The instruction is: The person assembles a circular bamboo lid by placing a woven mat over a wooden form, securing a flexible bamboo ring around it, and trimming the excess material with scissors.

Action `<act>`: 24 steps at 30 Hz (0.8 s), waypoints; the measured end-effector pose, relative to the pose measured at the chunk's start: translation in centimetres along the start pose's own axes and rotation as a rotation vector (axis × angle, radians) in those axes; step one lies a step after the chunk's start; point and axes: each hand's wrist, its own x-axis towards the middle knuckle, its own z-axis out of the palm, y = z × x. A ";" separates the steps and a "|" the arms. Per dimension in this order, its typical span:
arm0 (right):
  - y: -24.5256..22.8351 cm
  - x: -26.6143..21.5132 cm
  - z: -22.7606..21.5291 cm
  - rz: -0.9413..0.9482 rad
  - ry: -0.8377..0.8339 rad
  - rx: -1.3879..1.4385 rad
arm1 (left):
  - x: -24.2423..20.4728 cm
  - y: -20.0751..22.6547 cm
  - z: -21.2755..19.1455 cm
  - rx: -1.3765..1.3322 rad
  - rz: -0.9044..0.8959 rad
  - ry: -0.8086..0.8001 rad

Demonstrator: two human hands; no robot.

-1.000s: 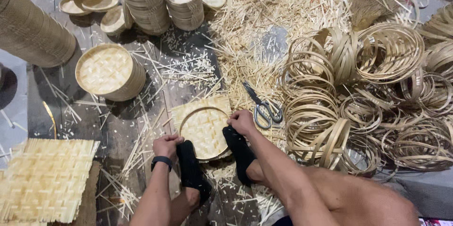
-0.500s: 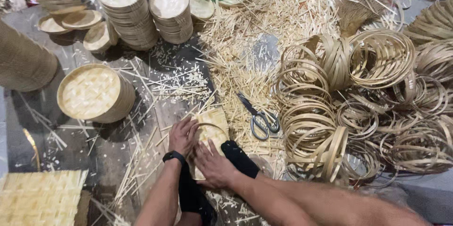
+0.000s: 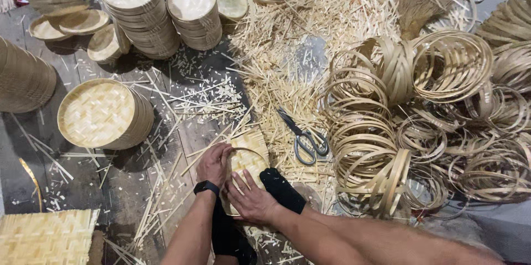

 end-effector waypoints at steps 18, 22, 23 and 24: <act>9.2 5.9 -1.5 0.378 0.429 0.540 | 1.3 -1.3 -0.1 0.139 0.146 -0.048; 10.3 6.9 -0.3 0.454 0.406 0.492 | 1.5 -1.4 -0.3 0.038 0.092 -0.109; 10.7 6.7 -0.2 0.350 0.449 0.343 | 1.7 -1.2 -0.3 -0.013 0.098 -0.103; 10.9 6.9 0.1 0.390 0.405 0.429 | 2.0 -1.2 -0.5 -0.064 0.103 -0.097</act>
